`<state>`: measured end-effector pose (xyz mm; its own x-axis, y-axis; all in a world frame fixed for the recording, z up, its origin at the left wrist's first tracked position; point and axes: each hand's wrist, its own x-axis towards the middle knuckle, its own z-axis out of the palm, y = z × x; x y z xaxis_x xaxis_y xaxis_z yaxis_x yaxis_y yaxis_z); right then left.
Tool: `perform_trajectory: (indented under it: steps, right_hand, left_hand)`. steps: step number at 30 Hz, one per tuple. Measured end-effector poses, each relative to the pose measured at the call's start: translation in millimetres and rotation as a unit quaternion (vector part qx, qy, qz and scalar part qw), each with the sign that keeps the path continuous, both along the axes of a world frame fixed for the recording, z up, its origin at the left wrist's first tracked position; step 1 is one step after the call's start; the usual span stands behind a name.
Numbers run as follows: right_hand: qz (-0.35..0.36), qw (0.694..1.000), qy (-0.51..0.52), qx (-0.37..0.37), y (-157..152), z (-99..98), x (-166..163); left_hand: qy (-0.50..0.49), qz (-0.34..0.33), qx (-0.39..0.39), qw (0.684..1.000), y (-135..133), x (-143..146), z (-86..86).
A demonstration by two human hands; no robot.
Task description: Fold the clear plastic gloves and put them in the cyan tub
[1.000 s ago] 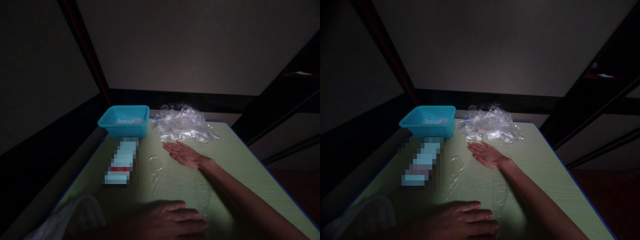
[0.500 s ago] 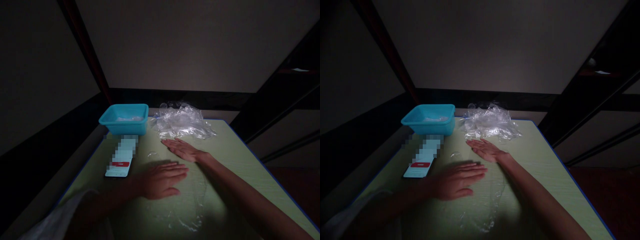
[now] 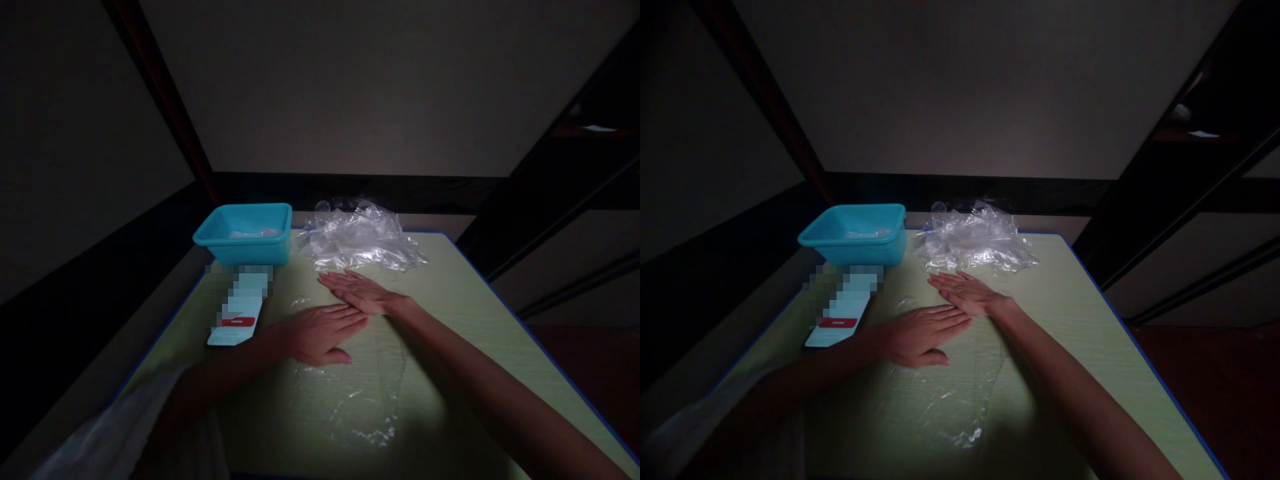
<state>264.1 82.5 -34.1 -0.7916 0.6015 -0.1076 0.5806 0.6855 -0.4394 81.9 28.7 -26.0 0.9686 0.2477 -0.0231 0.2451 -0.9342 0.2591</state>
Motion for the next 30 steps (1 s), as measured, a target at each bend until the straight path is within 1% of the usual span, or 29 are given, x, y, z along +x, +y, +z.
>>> perform_trajectory:
  steps: [8, 14, 22, 30]
  right_hand:
    - [-0.002, 1.000, -0.013, 0.011, -2.7, 4.5, -1.2]
    - [0.002, 1.000, -0.008, 0.019, -3.1, 4.3, -1.0]
    - [-0.004, 1.000, -0.004, 0.017, -3.1, 2.7, 0.2]
    - [-0.009, 1.000, 0.007, 0.019, -3.4, 1.9, 0.3]
  left_hand:
    - [-0.016, -0.010, -0.033, 0.999, -15.8, -4.8, 2.0]
    - [-0.029, -0.022, -0.046, 0.998, -30.5, -7.7, 3.6]
    - [-0.036, -0.031, -0.049, 0.998, -53.5, -12.9, 4.8]
    - [-0.034, -0.046, -0.031, 0.998, -69.8, -17.6, 14.6]
